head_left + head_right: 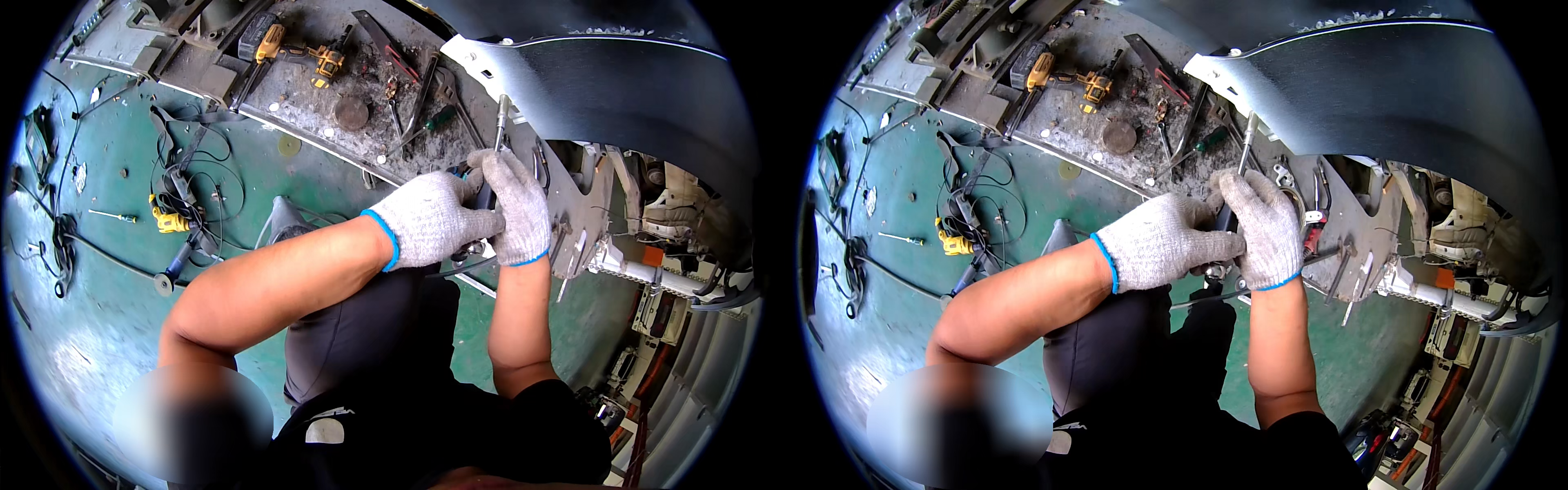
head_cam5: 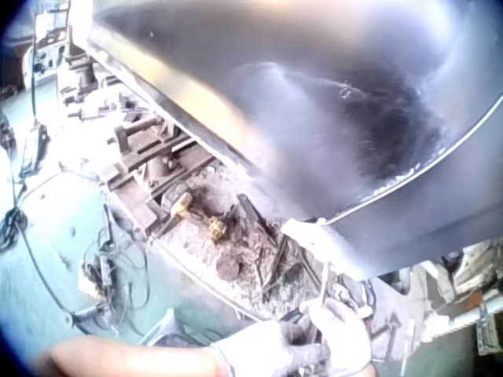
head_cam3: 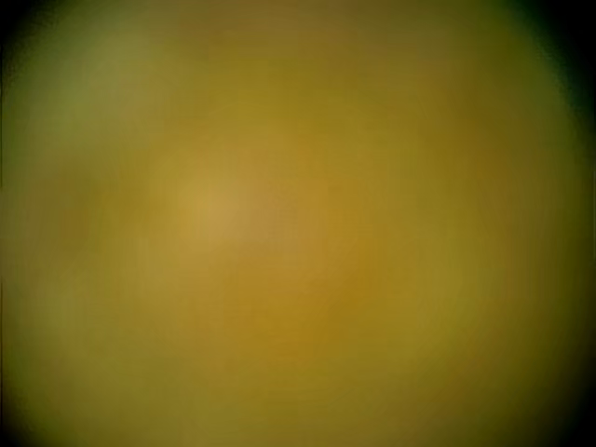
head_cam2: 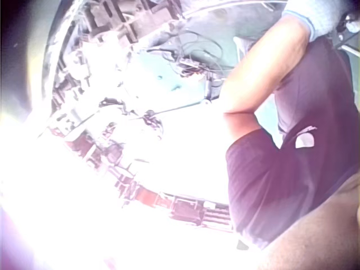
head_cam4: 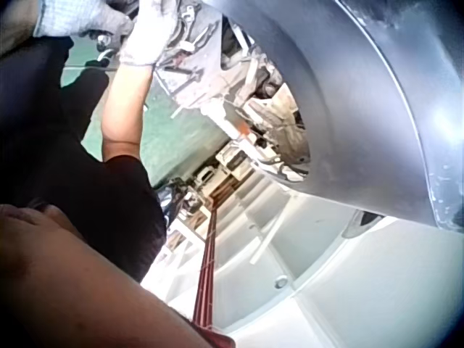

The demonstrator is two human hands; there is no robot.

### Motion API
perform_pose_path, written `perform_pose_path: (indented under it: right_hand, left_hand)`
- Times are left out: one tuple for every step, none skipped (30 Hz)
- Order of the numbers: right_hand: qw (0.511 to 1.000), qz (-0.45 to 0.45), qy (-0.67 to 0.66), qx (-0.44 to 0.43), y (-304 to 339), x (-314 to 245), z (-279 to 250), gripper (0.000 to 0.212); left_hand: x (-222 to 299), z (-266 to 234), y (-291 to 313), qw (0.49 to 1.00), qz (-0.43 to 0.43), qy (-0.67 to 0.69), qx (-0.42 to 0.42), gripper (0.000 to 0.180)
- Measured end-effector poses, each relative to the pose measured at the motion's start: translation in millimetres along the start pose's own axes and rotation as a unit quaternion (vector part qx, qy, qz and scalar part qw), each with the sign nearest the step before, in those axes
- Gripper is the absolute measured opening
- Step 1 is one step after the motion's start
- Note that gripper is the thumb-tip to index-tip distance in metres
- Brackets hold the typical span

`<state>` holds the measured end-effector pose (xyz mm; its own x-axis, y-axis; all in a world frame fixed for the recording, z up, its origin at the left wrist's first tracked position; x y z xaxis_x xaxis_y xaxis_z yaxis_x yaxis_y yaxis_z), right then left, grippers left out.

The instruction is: The person aligns a large curved metal panel to a vehicle frame and secures it by inserting and tightening multiple bolts with a wrench. The person repeatedly adjusts the panel position and uses a socket wrench to fasten bolts along the edge.

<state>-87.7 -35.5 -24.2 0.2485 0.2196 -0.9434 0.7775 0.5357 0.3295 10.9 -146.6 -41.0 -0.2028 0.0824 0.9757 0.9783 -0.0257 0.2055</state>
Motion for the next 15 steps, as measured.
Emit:
perform_pose_path:
  right_hand:
    - [1.000, 0.006, 0.015, 0.008, 0, 1, -2, 0.034]
    - [1.000, 0.003, 0.018, 0.007, 0, -1, -1, 0.037]
    - [1.000, 0.000, 0.021, 0.006, 1, -3, 0, 0.039]
    - [1.000, -0.004, 0.024, 0.006, 1, -6, -1, 0.042]
    - [0.999, 0.023, -0.018, -0.043, 2, -4, -5, 0.050]
    - [0.997, 0.017, -0.036, -0.061, -1, 2, -5, 0.054]
    - [0.996, 0.008, -0.052, -0.075, -4, 9, -10, 0.058]
    - [0.993, -0.001, -0.071, -0.092, -6, 14, -13, 0.061]
    - [0.991, -0.006, -0.042, -0.129, -3, 15, -16, 0.067]
    - [0.989, -0.020, -0.055, -0.132, 0, 19, -18, 0.068]
    - [0.988, -0.035, -0.069, -0.135, 4, 23, -20, 0.069]
    - [0.986, -0.049, -0.082, -0.136, 9, 26, -21, 0.071]
    - [0.985, -0.077, 0.018, -0.150, 13, 35, -33, 0.063]
    - [0.974, -0.108, 0.123, -0.156, 18, 42, -46, 0.055]
    - [0.952, -0.140, 0.221, -0.156, 25, 49, -60, 0.049]
  left_hand:
    - [2, 2, -1, 0.999, 0.016, 0.038, -0.001, 0.045]
    - [0, 3, 0, 0.998, -0.006, 0.068, -0.010, 0.044]
    - [-1, 3, 2, 0.995, -0.027, 0.098, -0.018, 0.043]
    - [1, 2, 3, 0.990, -0.047, 0.127, -0.028, 0.043]
    - [1, 3, 4, 0.989, -0.055, 0.137, -0.019, 0.043]
    - [0, 1, 4, 0.991, -0.052, 0.121, -0.013, 0.042]
    - [2, -1, 4, 0.993, -0.046, 0.105, -0.010, 0.042]
    - [3, -1, 3, 0.995, -0.041, 0.086, -0.006, 0.042]
    - [-4, 6, -2, 0.994, -0.042, 0.100, -0.005, 0.040]
    - [-7, 7, -3, 0.994, -0.038, 0.104, -0.001, 0.040]
    - [-9, 7, -4, 0.994, -0.034, 0.107, 0.002, 0.040]
    - [-11, 6, -6, 0.993, -0.029, 0.111, 0.005, 0.040]
    - [-16, 7, -6, 0.992, -0.058, 0.113, -0.013, 0.040]
    - [-18, 8, -9, 0.991, -0.042, 0.129, -0.005, 0.042]
    - [-20, 10, -10, 0.991, -0.050, 0.124, -0.014, 0.042]
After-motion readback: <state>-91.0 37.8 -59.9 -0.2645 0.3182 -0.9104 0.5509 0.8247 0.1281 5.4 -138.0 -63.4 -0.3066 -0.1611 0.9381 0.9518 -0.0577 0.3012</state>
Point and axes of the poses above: each hand's wrist, its own y-axis away from the middle knuckle, its own z-axis out of the palm, x = y × z, the point moved 6 cm from there along -y, towards the middle knuckle, and after that the axes turned 6 degrees about -y, right-handed, at the moved point
